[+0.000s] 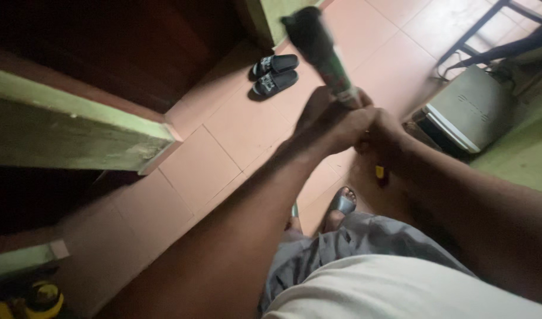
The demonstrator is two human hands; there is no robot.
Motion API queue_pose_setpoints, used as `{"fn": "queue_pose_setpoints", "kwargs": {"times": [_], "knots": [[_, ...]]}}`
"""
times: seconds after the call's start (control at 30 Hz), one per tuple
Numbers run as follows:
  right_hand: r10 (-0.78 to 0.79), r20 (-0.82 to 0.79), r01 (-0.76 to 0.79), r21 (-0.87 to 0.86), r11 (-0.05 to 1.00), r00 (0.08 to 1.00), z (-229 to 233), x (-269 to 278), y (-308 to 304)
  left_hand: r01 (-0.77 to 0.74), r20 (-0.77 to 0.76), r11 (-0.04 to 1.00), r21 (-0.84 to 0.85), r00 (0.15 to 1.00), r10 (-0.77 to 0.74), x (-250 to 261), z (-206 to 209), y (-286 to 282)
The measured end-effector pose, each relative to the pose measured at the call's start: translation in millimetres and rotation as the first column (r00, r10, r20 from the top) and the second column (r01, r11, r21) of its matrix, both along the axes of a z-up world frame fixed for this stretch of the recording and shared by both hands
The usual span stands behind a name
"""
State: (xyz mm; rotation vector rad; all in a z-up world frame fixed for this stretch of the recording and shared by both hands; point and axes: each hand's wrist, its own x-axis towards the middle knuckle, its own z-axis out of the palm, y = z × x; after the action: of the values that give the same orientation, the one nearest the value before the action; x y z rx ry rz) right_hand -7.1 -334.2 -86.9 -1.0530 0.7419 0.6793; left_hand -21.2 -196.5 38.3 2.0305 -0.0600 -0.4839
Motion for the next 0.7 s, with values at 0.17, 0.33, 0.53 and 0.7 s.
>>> {"fn": "queue_pose_setpoints", "kwargs": {"times": [0.17,0.33,0.53,0.7], "knots": [[0.057,0.021,-0.060,0.156,0.986,0.998,-3,20,29,-0.044,0.136,0.999,0.005,0.990,0.043,-9,27,26],[0.031,0.037,-0.034,0.092,0.995,0.999,11,28,22,0.001,0.237,0.997,-0.073,0.971,0.017,-18,46,27],[0.135,-0.084,-0.140,-0.063,0.988,0.987,0,-20,3,-0.213,-0.145,0.974,-0.071,0.969,0.201,-42,23,17],[0.174,-0.058,-0.172,0.046,0.984,0.983,-21,-23,36,-0.236,-0.083,0.971,0.018,0.968,0.237,-46,5,32]]}}
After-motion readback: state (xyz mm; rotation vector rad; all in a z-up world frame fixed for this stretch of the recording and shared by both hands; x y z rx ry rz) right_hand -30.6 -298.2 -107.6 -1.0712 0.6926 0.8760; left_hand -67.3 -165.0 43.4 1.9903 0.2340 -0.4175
